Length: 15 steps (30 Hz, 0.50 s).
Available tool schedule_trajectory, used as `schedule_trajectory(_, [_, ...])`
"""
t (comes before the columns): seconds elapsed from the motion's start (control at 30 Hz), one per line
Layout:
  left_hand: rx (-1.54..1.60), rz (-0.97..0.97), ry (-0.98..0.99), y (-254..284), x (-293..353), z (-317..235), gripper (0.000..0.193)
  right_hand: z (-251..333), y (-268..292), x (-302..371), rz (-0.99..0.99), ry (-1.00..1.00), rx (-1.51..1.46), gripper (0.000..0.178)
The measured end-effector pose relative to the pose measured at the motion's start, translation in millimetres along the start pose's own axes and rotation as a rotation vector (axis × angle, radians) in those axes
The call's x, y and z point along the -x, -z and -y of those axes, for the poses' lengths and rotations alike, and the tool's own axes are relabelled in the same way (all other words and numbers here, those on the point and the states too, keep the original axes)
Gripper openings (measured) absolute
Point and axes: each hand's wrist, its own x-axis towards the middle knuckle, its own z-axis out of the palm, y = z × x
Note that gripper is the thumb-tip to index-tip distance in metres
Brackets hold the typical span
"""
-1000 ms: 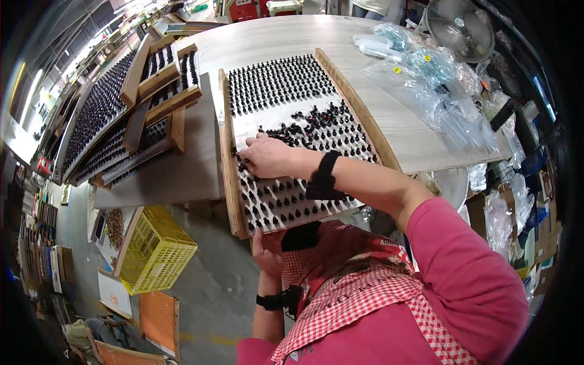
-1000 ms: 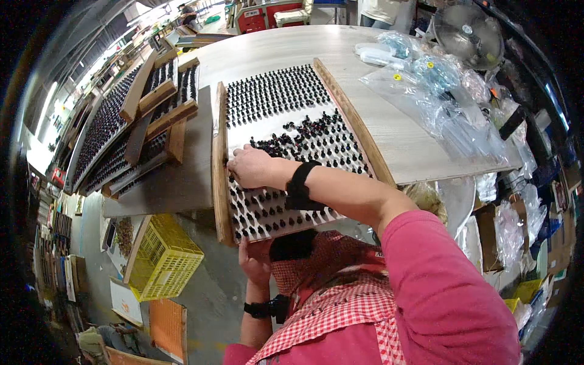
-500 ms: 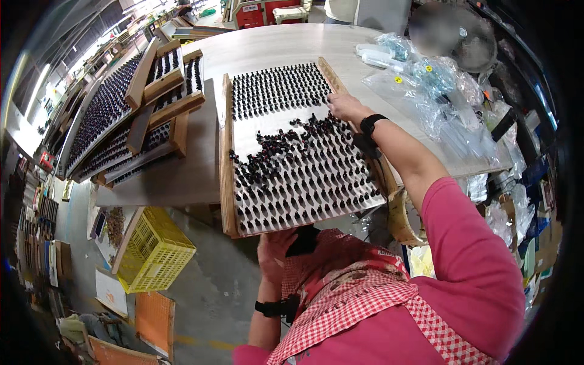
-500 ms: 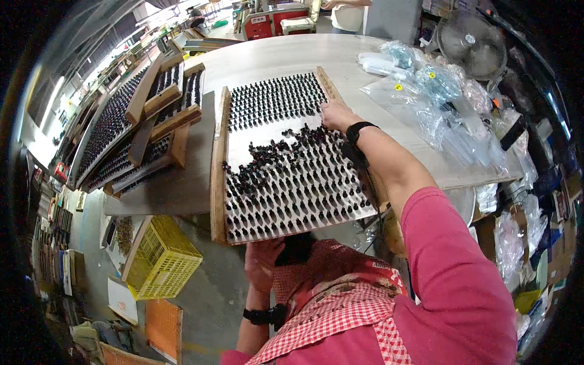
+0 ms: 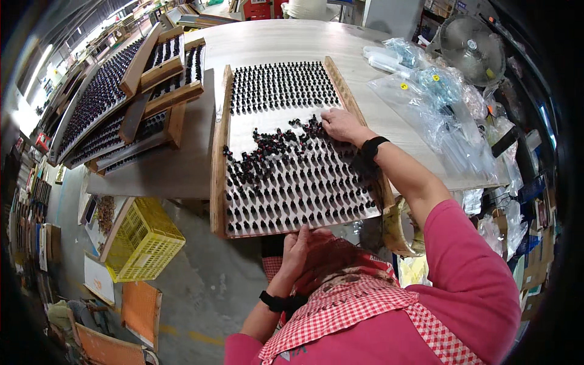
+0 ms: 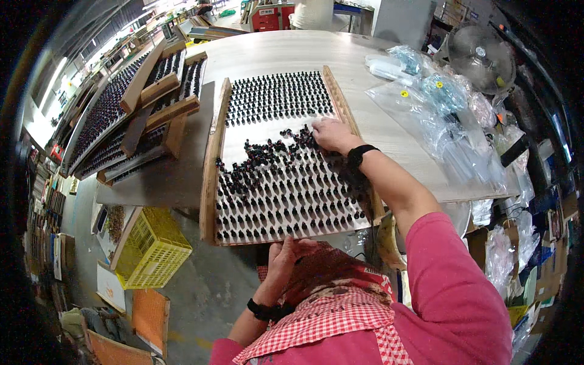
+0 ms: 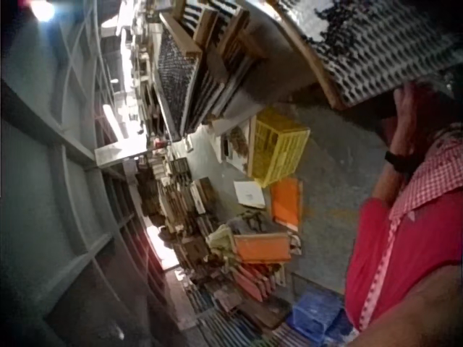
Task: Sorting small black plastic components on a grid-patterned wooden sorting tray.
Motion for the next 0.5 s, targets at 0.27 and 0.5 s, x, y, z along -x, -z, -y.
schedule_trajectory(0.27, [0.007,-0.002,-0.052,-2,-2,0,0.05,49,18,31,0.06,-0.109,-0.058,0.037])
schedule_trajectory(0.5, [0.019,-0.048,-0.049,-7,-2,-3,0.049,87,21,56,0.042,-0.01,-0.135,0.033])
